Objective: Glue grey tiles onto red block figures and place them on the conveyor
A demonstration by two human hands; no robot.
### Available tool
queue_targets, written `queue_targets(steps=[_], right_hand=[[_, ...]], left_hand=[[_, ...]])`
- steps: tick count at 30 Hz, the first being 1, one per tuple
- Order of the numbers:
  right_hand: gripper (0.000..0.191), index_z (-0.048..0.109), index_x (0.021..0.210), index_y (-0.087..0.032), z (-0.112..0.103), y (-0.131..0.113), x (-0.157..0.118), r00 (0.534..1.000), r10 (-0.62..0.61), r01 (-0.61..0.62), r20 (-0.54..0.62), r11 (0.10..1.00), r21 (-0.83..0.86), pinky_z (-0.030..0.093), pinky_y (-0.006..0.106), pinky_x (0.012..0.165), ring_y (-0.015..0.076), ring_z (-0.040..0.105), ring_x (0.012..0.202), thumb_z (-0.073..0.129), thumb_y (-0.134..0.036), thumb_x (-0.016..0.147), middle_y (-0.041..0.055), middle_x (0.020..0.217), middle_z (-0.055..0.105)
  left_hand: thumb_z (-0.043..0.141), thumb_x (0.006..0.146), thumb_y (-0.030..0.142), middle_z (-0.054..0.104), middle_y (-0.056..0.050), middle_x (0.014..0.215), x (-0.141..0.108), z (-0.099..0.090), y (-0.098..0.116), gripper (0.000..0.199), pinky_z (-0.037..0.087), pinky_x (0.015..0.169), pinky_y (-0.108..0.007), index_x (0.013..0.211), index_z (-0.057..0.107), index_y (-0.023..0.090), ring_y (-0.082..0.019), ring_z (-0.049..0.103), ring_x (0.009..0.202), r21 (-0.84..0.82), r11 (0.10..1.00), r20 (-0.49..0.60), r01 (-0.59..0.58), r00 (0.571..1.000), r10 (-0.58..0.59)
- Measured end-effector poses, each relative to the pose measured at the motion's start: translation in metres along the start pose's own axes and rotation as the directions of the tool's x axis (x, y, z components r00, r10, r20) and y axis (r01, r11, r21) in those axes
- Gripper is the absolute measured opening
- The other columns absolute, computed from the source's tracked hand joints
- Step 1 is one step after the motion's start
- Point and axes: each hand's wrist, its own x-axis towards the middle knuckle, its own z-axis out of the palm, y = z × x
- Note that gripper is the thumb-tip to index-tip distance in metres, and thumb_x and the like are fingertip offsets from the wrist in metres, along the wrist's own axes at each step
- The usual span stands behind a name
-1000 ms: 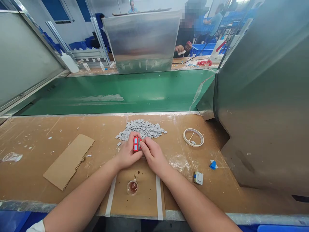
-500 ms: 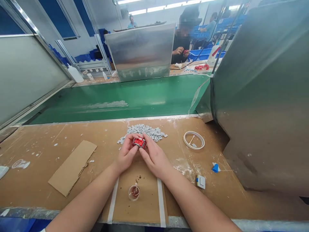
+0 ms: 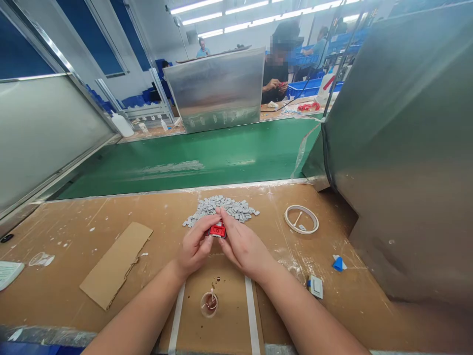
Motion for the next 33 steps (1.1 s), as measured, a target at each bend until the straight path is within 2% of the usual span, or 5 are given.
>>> queue_targets(steps=[6,14,20,26,33], right_hand=[[0.078,-0.004,0.172,-0.019,-0.001,0.000,-0.001,0.999,-0.044,0.044,0.000,0.999,0.004,0.055,0.048,0.116,0.0287,0.053,0.148,0.041,-0.021,0.109,0.0213,0.161,0.048],[0.075,-0.002,0.172,-0.019,-0.003,0.000,-0.002,0.999,-0.052,0.051,0.009,0.998,0.047,0.053,0.047,0.117,0.0279,0.051,0.150,0.040,-0.022,0.109,0.0208,0.163,0.046],[0.071,0.012,0.172,-0.021,-0.001,-0.004,-0.004,0.998,-0.048,0.053,-0.051,0.992,0.115,0.054,0.043,0.117,0.0269,0.058,0.144,0.043,-0.023,0.108,0.0184,0.159,0.052],[0.065,0.025,0.169,-0.019,0.001,-0.013,-0.004,0.989,-0.043,0.067,-0.139,0.982,0.174,0.056,0.042,0.115,0.0270,0.062,0.140,0.045,-0.023,0.108,0.0180,0.155,0.057],[0.072,0.012,0.171,-0.017,-0.003,-0.010,-0.002,0.991,-0.092,0.104,-0.098,0.986,0.129,0.056,0.047,0.115,0.0285,0.055,0.146,0.043,-0.020,0.107,0.0202,0.159,0.051]], left_hand=[[0.049,0.105,0.023,0.068,-0.013,0.140,0.001,-0.004,0.005,0.042,0.055,0.113,-0.043,0.147,0.056,0.023,-0.025,0.064,0.133,0.022,0.997,-0.005,-0.070,0.998,0.070],[0.052,0.103,0.019,0.071,-0.012,0.136,0.003,-0.003,0.010,0.042,0.055,0.113,-0.041,0.145,0.056,0.023,-0.024,0.066,0.131,0.011,0.996,-0.032,-0.084,0.996,0.084],[0.055,0.102,0.019,0.072,-0.012,0.130,0.002,0.000,0.018,0.035,0.057,0.108,-0.039,0.137,0.061,0.022,-0.023,0.068,0.126,0.022,0.997,-0.082,-0.078,0.994,0.079],[0.055,0.101,0.019,0.074,-0.012,0.122,0.002,0.006,0.023,0.033,0.060,0.103,-0.036,0.133,0.062,0.021,-0.022,0.071,0.119,0.038,0.991,-0.140,-0.128,0.981,0.132],[0.056,0.100,0.019,0.074,-0.013,0.125,0.004,0.006,0.020,0.036,0.061,0.104,-0.038,0.136,0.061,0.020,-0.023,0.071,0.121,0.047,0.984,-0.155,-0.169,0.972,0.175]])
